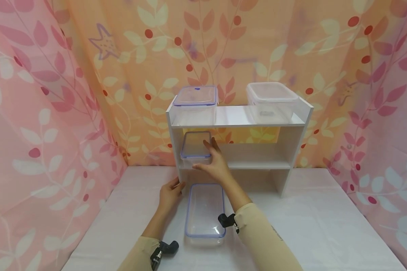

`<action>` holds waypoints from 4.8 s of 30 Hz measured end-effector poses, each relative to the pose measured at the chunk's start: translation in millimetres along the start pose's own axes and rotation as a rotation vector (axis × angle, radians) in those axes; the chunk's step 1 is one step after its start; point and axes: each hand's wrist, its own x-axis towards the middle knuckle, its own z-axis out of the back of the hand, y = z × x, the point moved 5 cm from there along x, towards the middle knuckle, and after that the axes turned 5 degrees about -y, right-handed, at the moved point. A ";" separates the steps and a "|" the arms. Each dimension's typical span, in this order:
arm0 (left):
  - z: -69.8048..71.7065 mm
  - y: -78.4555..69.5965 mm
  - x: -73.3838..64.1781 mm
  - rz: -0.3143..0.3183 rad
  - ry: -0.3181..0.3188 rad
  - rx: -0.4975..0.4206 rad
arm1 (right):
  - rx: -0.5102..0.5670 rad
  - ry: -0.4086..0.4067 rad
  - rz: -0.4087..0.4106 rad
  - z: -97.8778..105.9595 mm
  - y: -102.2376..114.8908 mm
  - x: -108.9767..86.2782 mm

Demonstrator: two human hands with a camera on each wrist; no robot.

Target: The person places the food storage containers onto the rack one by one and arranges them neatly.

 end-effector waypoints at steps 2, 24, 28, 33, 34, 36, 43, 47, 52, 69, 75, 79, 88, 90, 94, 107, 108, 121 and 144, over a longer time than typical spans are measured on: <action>0.3 -1.1 -0.1 -0.007 0.003 0.000 | 0.004 0.003 -0.002 -1.1 0.2 0.0; 1.3 -4.5 -3.4 0.007 0.015 0.004 | -0.038 -0.012 -0.010 -5.6 4.5 -2.3; 1.2 -3.3 -3.1 0.006 0.014 0.002 | -0.033 -0.040 0.005 -4.8 8.5 -4.4; 1.3 -0.8 -2.7 0.020 0.017 0.010 | -0.012 -0.078 0.025 -2.4 14.8 -9.2; 1.3 -0.4 -2.7 0.024 0.015 0.010 | -0.014 -0.083 0.029 -1.7 15.9 -10.3; 1.2 -0.4 -2.8 0.023 0.012 0.011 | -0.021 -0.094 0.044 0.0 18.6 -12.3; -1.1 -2.6 -3.7 0.019 0.011 -0.006 | -0.014 -0.111 0.000 8.8 24.1 -26.6; -0.8 -5.2 -4.7 0.015 0.007 -0.011 | -0.030 -0.114 -0.018 12.2 24.9 -35.6; 0.9 -5.9 -4.7 0.008 -0.003 0.019 | -0.066 -0.110 -0.031 12.9 24.2 -50.3; 0.9 -5.0 -4.4 0.016 -0.005 0.020 | -0.065 -0.110 -0.009 23.1 30.1 -89.1; 0.5 -5.5 -4.9 0.005 -0.003 0.017 | -0.069 -0.086 0.018 28.1 28.8 -102.6; 0.6 -4.3 -4.8 0.015 -0.004 0.015 | -0.064 -0.069 0.040 30.7 27.8 -112.5; 2.7 -18.2 -8.4 0.025 0.044 -0.017 | -0.059 -0.067 0.015 31.5 19.6 -131.9; 5.1 -29.1 -12.1 0.017 0.060 -0.010 | -0.054 -0.067 0.015 30.9 18.3 -135.5; 8.5 -43.6 -18.4 -0.018 0.061 -0.003 | -0.058 -0.054 0.017 29.2 16.3 -143.2; 0.9 -2.8 -3.6 0.027 0.017 -0.013 | -0.083 0.007 0.015 19.7 1.4 -164.7; 0.8 -1.7 -3.6 0.027 0.008 -0.013 | -0.080 0.011 0.012 18.9 0.4 -166.1; 0.0 -1.4 -3.9 0.019 0.005 -0.004 | -0.048 0.038 -0.021 15.8 -16.6 -178.8; 0.1 -1.0 -2.7 -0.010 -0.002 0.019 | -0.019 0.130 -0.113 6.9 -44.1 -190.1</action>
